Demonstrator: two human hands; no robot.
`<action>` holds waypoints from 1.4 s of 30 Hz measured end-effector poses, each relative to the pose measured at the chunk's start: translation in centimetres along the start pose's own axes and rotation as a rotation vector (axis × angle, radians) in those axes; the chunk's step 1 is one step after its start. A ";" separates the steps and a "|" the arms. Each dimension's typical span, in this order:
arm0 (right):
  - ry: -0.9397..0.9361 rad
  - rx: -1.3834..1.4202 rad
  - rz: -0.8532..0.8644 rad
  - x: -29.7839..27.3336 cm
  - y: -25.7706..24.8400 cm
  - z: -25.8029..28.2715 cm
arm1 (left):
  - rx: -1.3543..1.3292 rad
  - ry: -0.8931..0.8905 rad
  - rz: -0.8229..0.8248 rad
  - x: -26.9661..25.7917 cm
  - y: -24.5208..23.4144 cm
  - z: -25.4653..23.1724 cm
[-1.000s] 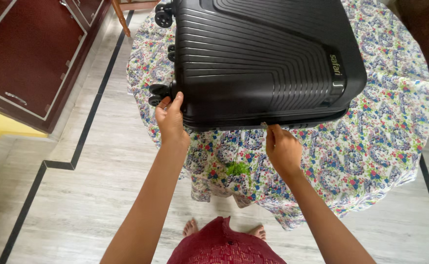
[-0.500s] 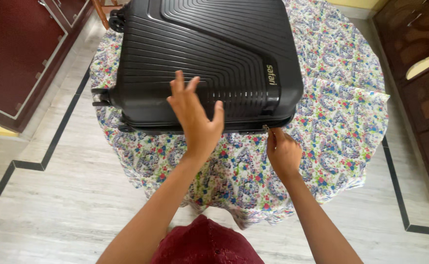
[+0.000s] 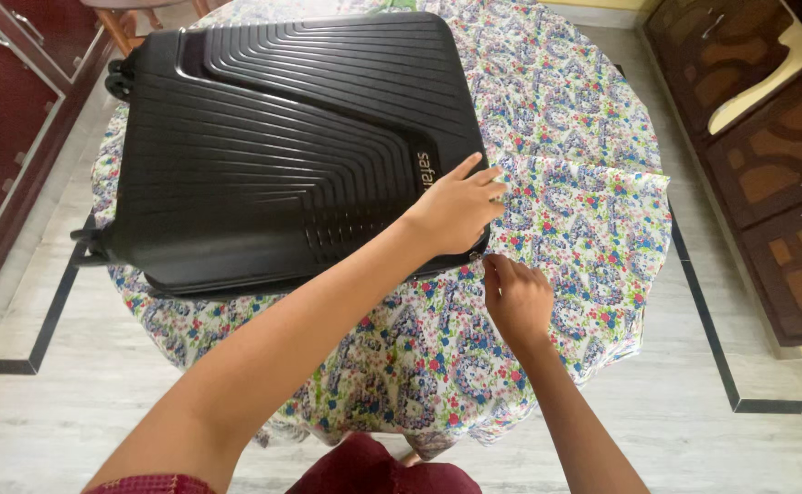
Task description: The person packs folded clothes into a suitcase, closes and secures it, then opens it again to remove a shirt and trousers, placing them into a wooden wardrobe.
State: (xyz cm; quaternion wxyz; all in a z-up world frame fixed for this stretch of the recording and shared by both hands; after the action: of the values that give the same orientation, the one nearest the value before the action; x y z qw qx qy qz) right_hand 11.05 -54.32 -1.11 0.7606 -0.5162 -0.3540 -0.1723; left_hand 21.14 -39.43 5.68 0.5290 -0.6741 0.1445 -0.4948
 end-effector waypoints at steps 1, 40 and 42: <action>-0.008 0.008 -0.017 0.1 0.0 0.2 | 0.030 0.037 0.102 0.6 0.7 0.3; -0.089 0.532 -0.036 3.9 0.8 -6.3 | -0.090 0.067 0.815 7.5 7.0 1.3; -0.097 0.516 -0.055 4.6 1.3 -7.1 | -0.146 -0.012 0.800 7.8 6.2 1.7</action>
State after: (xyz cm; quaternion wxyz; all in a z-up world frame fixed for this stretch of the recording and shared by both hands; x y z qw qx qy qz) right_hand 17.58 -59.79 -0.23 0.8442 -0.3030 -0.4363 -0.0721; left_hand 28.22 -46.55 4.53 0.6315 -0.6035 0.4267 -0.2345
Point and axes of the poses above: each hand's wrist, its own x-axis towards the middle knuckle, its own y-axis out of the palm, z = x × y, the point moved 2 cm from there along x, towards the middle knuckle, and after that the axes turned 11 degrees about -z, right-handed, at the moved point
